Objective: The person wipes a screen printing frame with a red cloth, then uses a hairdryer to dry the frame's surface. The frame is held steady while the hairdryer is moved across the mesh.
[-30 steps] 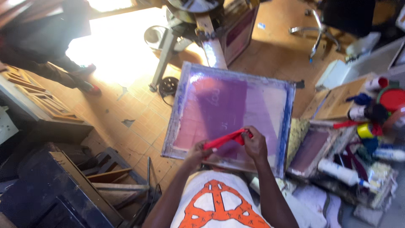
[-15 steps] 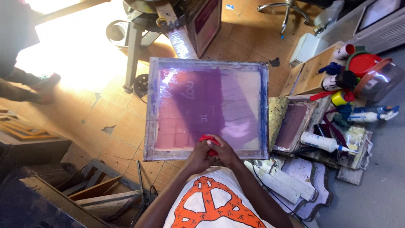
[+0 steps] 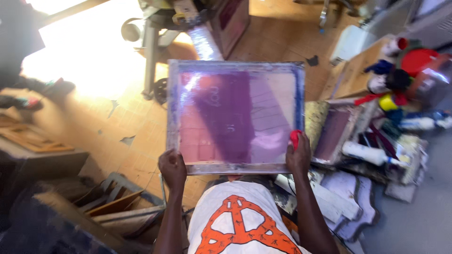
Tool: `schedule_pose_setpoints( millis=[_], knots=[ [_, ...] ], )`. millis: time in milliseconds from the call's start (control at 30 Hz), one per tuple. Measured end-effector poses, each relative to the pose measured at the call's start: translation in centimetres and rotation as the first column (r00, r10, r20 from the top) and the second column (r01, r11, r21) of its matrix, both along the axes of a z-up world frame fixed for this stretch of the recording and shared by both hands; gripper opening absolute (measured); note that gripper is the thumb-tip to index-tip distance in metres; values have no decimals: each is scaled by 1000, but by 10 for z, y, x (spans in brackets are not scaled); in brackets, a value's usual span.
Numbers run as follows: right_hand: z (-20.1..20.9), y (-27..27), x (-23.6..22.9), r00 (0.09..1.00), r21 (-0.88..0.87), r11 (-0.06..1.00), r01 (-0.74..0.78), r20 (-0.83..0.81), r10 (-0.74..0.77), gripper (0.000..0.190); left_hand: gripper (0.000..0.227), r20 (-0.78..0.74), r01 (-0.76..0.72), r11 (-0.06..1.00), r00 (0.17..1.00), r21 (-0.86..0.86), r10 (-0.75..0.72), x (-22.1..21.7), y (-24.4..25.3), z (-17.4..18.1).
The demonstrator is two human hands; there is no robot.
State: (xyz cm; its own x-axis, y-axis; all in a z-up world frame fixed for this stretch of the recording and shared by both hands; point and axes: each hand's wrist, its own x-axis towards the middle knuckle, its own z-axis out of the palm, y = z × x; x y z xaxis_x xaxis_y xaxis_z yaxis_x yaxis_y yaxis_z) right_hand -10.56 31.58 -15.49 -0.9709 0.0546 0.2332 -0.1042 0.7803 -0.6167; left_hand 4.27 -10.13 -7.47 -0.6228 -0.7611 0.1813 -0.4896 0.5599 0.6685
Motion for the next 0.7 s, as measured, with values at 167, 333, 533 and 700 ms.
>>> schedule_pose_setpoints(
  millis=[167,333,533,700],
  knots=[
    [-20,-40,44,983,69,984,-163,94,156,63,43,19,-209,941,975,-265,222,26,-47,-52],
    [-41,-51,64,923,40,923,-384,-21,385,59,31,68,-337,935,936,-111,345,39,-49,-60],
    [-196,13,4,945,203,970,-131,-271,184,47,36,133,-344,937,933,61,334,45,-45,-55],
    [-64,-55,13,922,-97,928,-359,-190,336,51,40,100,-309,950,947,40,304,43,-45,-56]
  ],
)
